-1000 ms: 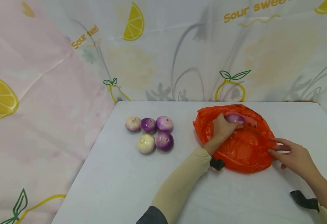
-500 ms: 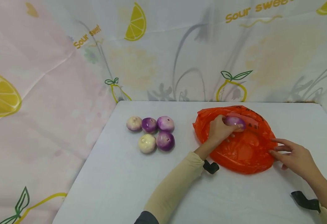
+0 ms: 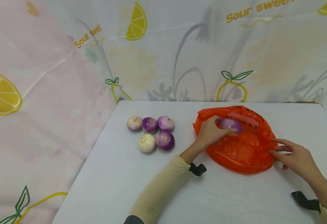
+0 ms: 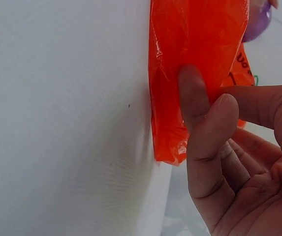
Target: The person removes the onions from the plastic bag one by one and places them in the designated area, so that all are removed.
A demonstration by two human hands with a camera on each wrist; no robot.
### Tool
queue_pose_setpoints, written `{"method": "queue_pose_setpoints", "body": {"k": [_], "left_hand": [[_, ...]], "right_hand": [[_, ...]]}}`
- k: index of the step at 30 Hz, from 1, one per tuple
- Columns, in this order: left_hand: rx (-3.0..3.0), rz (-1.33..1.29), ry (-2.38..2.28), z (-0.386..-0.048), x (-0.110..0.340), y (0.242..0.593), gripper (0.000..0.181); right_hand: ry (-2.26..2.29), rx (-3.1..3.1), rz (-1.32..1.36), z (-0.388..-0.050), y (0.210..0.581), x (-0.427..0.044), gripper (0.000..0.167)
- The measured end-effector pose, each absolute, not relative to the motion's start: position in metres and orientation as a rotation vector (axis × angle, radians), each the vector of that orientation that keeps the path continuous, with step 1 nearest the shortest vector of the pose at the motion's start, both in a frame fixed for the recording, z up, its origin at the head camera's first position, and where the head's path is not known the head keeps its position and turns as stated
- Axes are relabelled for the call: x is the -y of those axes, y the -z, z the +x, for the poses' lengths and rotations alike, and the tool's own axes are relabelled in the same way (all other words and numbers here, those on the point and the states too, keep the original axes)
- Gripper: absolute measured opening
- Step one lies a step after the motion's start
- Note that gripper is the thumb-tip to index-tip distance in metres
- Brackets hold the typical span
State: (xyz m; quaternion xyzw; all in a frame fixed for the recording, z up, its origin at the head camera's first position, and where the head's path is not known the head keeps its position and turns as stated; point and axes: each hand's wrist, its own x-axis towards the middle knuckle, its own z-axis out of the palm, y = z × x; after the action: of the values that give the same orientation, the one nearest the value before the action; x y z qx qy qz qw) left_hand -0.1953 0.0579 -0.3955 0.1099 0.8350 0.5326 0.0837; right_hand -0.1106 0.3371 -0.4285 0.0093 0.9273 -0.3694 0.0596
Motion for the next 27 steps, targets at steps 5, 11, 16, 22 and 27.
{"method": "queue_pose_setpoints", "body": {"k": [5, 11, 16, 22, 27], "left_hand": [[-2.412, 0.337, -1.573, -0.192, -0.041, 0.388, 0.066], [-2.352, 0.366, -1.525, -0.19, -0.021, 0.378, 0.07], [-2.381, 0.404, -1.445, -0.19, -0.002, 0.371, 0.068], [-2.192, 0.352, -1.582, -0.193, 0.026, 0.365, 0.069], [-2.075, 0.293, -1.602, -0.197, 0.056, 0.356, 0.066]], "right_hand": [[1.115, -2.799, 0.027, -0.11, 0.428, -0.337, 0.061], [1.114, -2.814, 0.01, -0.11, 0.429, -0.338, 0.059], [1.126, -2.826, 0.007, -0.11, 0.43, -0.338, 0.06], [1.116, -2.824, 0.013, -0.111, 0.431, -0.338, 0.061], [1.119, -2.823, 0.009, -0.11, 0.431, -0.338, 0.06]]}}
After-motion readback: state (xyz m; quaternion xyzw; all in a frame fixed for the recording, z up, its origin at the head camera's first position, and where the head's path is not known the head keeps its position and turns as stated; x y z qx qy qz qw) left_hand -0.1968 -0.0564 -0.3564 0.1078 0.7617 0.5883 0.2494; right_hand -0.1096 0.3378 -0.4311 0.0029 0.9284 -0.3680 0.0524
